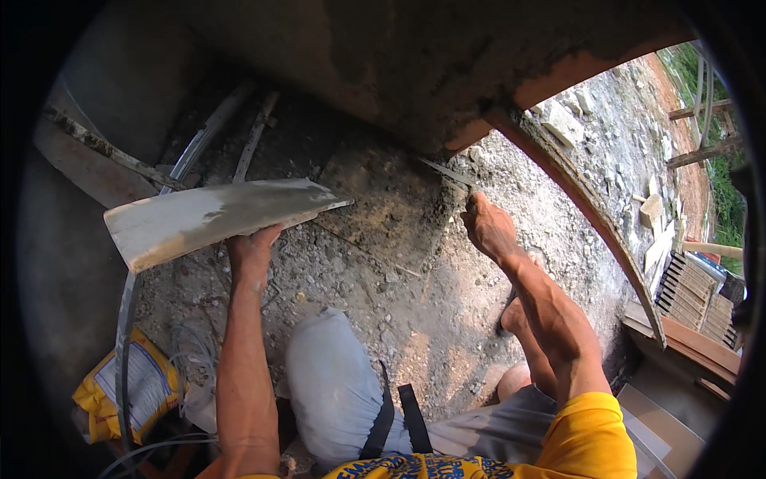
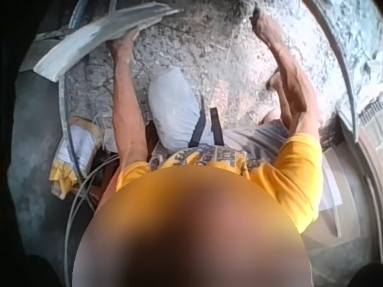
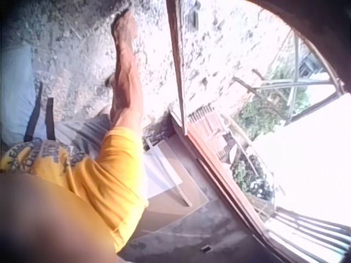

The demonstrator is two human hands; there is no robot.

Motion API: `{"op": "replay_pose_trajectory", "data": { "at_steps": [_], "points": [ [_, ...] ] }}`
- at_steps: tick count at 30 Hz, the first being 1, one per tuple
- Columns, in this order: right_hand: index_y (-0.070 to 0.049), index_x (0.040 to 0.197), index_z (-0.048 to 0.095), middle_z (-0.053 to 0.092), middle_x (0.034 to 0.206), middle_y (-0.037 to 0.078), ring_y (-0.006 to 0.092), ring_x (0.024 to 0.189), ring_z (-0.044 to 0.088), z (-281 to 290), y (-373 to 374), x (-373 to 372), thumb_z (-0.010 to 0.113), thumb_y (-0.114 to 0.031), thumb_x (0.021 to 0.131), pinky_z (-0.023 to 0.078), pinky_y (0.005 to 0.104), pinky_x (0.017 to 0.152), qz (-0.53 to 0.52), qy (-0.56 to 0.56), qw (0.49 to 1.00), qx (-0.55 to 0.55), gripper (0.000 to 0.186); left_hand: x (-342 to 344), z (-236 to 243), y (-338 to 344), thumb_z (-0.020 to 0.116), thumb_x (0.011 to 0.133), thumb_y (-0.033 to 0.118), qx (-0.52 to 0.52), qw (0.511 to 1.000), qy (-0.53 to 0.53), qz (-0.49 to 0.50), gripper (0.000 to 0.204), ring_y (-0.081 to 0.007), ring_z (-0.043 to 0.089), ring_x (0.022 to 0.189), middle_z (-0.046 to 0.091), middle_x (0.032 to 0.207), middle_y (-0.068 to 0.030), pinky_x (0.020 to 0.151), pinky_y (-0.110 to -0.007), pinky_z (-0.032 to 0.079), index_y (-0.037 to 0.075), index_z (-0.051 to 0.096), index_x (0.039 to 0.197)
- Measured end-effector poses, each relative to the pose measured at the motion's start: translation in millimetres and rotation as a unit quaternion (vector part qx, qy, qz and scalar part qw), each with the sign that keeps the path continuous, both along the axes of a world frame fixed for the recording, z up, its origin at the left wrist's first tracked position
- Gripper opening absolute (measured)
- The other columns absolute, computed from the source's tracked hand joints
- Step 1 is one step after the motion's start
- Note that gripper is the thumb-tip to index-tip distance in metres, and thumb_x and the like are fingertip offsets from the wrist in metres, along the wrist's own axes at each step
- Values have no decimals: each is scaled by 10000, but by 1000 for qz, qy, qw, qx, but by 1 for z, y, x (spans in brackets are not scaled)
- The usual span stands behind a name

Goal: The person scoops cement from a bucket with a trowel and applies it to a wooden frame, smoothing it with a float. The person repeatedly scoops and applies cement to the frame, working on different sections.

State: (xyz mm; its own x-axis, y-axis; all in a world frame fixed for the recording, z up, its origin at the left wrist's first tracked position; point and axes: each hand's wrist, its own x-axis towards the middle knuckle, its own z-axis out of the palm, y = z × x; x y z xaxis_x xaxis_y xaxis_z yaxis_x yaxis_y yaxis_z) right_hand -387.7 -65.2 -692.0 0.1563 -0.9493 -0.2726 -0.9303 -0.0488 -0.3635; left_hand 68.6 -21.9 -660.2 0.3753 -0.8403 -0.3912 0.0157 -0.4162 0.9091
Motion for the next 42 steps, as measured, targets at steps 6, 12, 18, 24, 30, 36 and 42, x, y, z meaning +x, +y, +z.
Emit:
{"op": "replay_pose_trajectory", "data": {
  "at_steps": [6, 12, 18, 24, 30, 36, 42],
  "points": [
    [-58, 1074, 558, 691, 857, 249, 473, 831, 680, 29, -22, 20, 657, -260, 974, 510, 552, 746, -18, -57, 998, -21, 247, -6, 3, -5, 813, 814, 15, -23, 1000, 6, 16, 533, -241, 639, 1165, 650, 1254, -101, 1011, -461, 534, 22, 612, 1308],
    [-26, 1115, 572, 689, 834, 246, 466, 820, 682, 76, -31, 22, 703, -243, 954, 507, 538, 722, -10, -121, 992, -46, 300, -10, 10, -13, 851, 771, -8, -12, 999, 10, 35, 586, -229, 631, 1135, 628, 1247, -133, 963, -382, 543, -11, 588, 1295],
    [-84, 1154, 594, 716, 907, 238, 461, 896, 696, 57, -35, 39, 666, -272, 965, 521, 561, 764, -15, 12, 997, 77, 276, -9, 11, -12, 811, 828, 38, -3, 1000, 0, 8, 511, -263, 649, 1174, 653, 1253, -117, 1000, -508, 552, 30, 614, 1300],
    [-68, 1184, 562, 707, 834, 220, 436, 858, 707, 58, -33, 36, 676, -296, 980, 524, 541, 735, -21, -121, 991, -55, 327, -7, 10, -16, 819, 823, 62, -21, 999, -28, 8, 503, -260, 650, 1176, 659, 1243, -105, 989, -509, 553, 41, 621, 1285],
    [-83, 1158, 546, 721, 894, 194, 434, 857, 705, 43, -6, 12, 668, -298, 982, 540, 528, 759, 7, -66, 998, -22, 303, -12, 22, -21, 825, 830, 77, 40, 999, 3, -13, 557, -261, 645, 1197, 658, 1280, -107, 1013, -524, 526, 51, 603, 1340],
    [-35, 1012, 610, 639, 795, 156, 320, 733, 644, -1, 55, 30, 534, -367, 1048, 490, 452, 677, -173, -152, 969, 86, 343, -14, 23, -20, 814, 843, 54, 33, 999, 3, 14, 556, -264, 640, 1220, 653, 1301, -104, 1019, -524, 530, 50, 592, 1354],
    [-102, 1096, 575, 565, 751, -10, 108, 535, 523, -17, 86, 98, 404, -444, 1119, 488, 282, 447, -490, -681, 437, 324, 383, -7, 20, -21, 825, 827, 19, 41, 999, 13, 17, 617, -281, 635, 1214, 625, 1319, -103, 1008, -538, 534, 53, 542, 1375]
  ]
}}
